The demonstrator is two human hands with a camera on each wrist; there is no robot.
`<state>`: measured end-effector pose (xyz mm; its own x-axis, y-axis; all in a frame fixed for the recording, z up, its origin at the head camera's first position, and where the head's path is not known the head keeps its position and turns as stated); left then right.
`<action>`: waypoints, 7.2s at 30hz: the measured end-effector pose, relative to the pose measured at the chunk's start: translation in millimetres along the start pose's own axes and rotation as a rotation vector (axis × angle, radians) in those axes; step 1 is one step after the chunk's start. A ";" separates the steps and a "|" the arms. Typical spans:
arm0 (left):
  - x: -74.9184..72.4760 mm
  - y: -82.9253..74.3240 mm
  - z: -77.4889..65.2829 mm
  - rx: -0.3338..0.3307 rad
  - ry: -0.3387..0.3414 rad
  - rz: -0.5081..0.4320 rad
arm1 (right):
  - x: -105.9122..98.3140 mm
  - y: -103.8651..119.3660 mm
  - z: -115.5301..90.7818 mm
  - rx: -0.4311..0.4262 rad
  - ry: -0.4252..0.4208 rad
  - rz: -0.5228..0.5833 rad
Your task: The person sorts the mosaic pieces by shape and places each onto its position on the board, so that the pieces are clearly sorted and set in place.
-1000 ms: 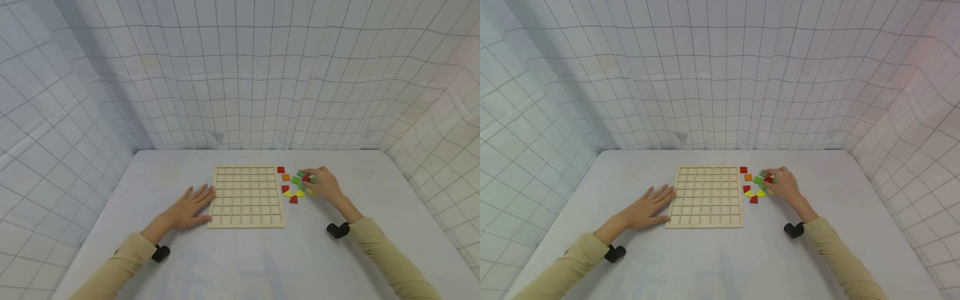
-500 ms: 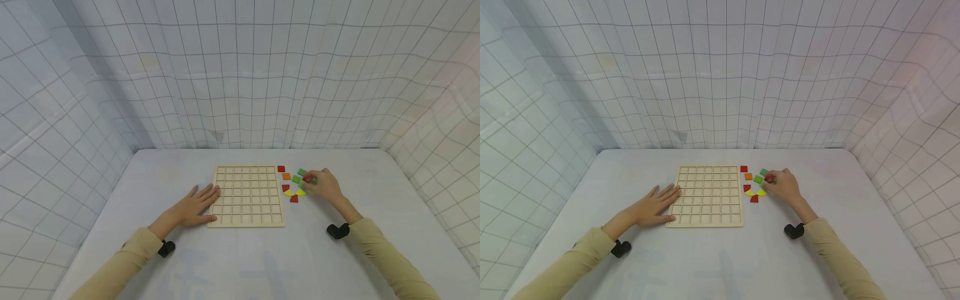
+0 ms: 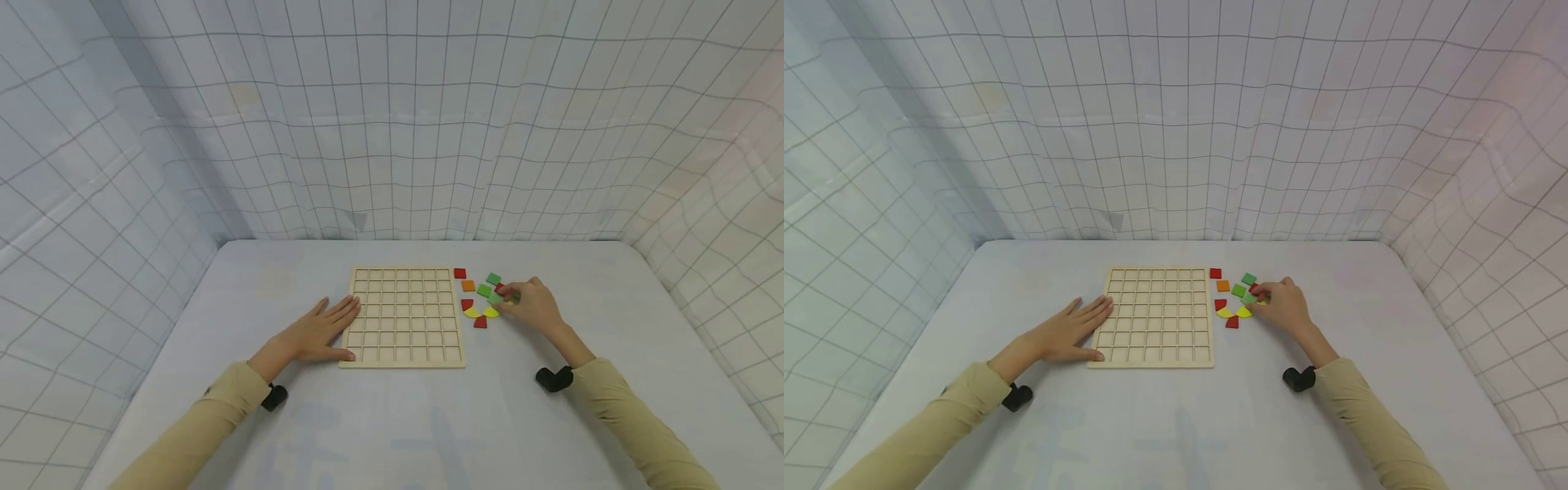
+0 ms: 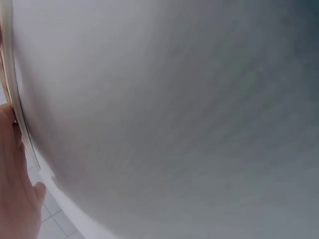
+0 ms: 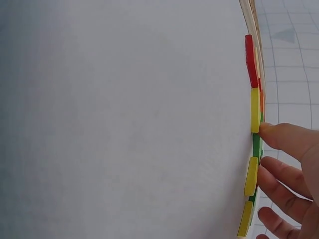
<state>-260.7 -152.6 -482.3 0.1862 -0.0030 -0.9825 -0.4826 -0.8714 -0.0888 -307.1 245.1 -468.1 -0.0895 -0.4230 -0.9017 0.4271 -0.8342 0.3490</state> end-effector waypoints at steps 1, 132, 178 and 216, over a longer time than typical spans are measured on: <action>-0.4 -0.3 0.1 0.007 -0.002 -0.004 | 0.3 -0.3 0.0 0.001 0.007 0.004; 4.2 -2.0 -1.9 -0.019 0.084 0.028 | 49.8 129.4 108.6 -0.260 0.034 0.157; 4.0 -1.8 0.1 -0.023 0.088 0.023 | 74.0 174.1 147.6 -0.261 0.087 0.163; 3.5 -1.4 -1.2 -0.028 0.099 0.032 | 98.1 191.3 162.6 -0.312 0.106 0.167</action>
<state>-258.4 -152.0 -485.4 0.2556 -0.0783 -0.9636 -0.4655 -0.8835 -0.0517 -380.4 -13.5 -448.3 0.0916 -0.4913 -0.8662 0.6834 -0.6016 0.4135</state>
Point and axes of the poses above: each hand's wrist, its own z-axis towards the middle knuckle, its own x-axis out of the palm, y = z × x, the point moved 6 cm from there along z, towards the middle knuckle, and after that the axes turned 14 degrees about -x, right-handed, at the moved point
